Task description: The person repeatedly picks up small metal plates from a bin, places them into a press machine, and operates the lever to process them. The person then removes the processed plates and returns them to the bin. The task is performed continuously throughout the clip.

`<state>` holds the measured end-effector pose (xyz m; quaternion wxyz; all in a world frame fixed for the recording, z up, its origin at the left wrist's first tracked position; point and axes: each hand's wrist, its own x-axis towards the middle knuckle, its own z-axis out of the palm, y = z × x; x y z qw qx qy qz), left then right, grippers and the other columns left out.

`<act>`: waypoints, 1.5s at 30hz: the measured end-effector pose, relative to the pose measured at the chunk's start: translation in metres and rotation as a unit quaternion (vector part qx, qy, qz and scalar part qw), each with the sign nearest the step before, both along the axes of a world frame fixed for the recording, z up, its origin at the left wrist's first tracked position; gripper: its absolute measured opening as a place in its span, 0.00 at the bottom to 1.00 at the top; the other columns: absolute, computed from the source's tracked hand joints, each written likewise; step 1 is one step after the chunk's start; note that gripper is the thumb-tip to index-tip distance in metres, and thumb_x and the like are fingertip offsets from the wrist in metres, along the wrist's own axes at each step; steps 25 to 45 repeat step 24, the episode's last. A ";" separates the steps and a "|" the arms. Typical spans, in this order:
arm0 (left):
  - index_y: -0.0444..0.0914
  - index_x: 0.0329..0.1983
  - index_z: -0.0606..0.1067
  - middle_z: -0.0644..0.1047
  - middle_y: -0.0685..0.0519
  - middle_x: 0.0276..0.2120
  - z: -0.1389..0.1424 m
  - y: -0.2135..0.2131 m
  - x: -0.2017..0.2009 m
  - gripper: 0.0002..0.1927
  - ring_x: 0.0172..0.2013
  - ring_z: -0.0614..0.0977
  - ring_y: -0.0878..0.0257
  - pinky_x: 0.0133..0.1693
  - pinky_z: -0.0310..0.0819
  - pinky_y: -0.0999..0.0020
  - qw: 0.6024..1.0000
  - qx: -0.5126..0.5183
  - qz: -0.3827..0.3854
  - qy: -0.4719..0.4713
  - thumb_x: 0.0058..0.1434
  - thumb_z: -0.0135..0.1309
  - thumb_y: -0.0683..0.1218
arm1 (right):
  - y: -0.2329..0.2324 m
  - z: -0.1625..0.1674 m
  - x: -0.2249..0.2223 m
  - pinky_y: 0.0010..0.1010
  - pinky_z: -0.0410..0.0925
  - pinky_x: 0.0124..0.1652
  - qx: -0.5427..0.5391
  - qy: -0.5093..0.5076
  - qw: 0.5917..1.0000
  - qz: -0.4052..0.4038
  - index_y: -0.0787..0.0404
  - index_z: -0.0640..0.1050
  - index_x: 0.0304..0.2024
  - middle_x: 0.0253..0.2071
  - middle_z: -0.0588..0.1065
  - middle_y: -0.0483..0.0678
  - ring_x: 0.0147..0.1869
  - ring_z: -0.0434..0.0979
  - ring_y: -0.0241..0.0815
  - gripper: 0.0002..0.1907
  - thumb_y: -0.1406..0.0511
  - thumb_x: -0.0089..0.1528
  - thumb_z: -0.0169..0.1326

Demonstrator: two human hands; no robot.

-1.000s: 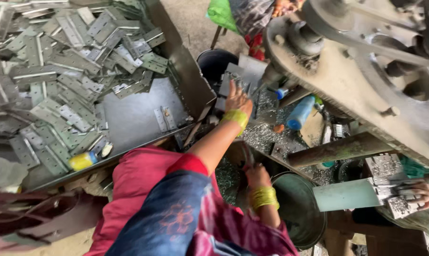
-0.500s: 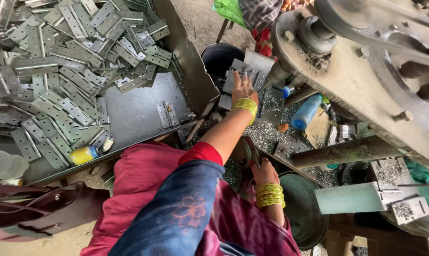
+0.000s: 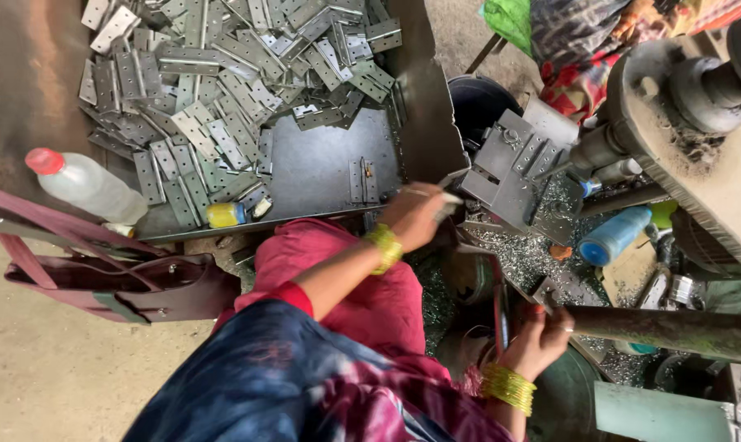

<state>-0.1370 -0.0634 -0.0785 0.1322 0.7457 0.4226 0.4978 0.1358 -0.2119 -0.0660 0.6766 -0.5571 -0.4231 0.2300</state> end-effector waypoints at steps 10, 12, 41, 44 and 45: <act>0.40 0.66 0.70 0.74 0.50 0.61 -0.061 0.100 -0.098 0.35 0.66 0.69 0.54 0.62 0.61 0.52 0.844 -0.309 0.190 0.395 0.54 0.64 0.52 | 0.031 0.108 -0.032 0.27 0.73 0.42 -0.012 -0.237 0.970 -0.047 0.69 0.77 0.48 0.41 0.79 0.51 0.41 0.80 0.37 0.07 0.68 0.73 0.58; 0.38 0.61 0.73 0.72 0.48 0.62 -0.047 0.103 -0.108 0.35 0.66 0.66 0.53 0.62 0.60 0.52 0.811 -0.382 0.202 0.393 0.52 0.66 0.57 | 0.028 0.110 -0.035 0.26 0.73 0.43 -0.048 -0.267 0.961 -0.046 0.67 0.78 0.48 0.39 0.80 0.50 0.41 0.81 0.36 0.08 0.67 0.72 0.59; 0.40 0.54 0.81 0.78 0.41 0.58 0.025 0.045 -0.095 0.20 0.59 0.79 0.46 0.60 0.72 0.54 0.850 -0.400 0.113 0.322 0.58 0.57 0.45 | 0.005 0.050 -0.033 0.45 0.71 0.45 -0.221 -0.400 0.880 -0.131 0.58 0.83 0.43 0.43 0.81 0.56 0.46 0.81 0.57 0.12 0.60 0.61 0.59; 0.40 0.54 0.81 0.78 0.41 0.58 0.025 0.045 -0.095 0.20 0.59 0.79 0.46 0.60 0.72 0.54 0.850 -0.400 0.113 0.322 0.58 0.57 0.45 | 0.005 0.050 -0.033 0.45 0.71 0.45 -0.221 -0.400 0.880 -0.131 0.58 0.83 0.43 0.43 0.81 0.56 0.46 0.81 0.57 0.12 0.60 0.61 0.59; 0.40 0.54 0.81 0.78 0.41 0.58 0.025 0.045 -0.095 0.20 0.59 0.79 0.46 0.60 0.72 0.54 0.850 -0.400 0.113 0.322 0.58 0.57 0.45 | 0.005 0.050 -0.033 0.45 0.71 0.45 -0.221 -0.400 0.880 -0.131 0.58 0.83 0.43 0.43 0.81 0.56 0.46 0.81 0.57 0.12 0.60 0.61 0.59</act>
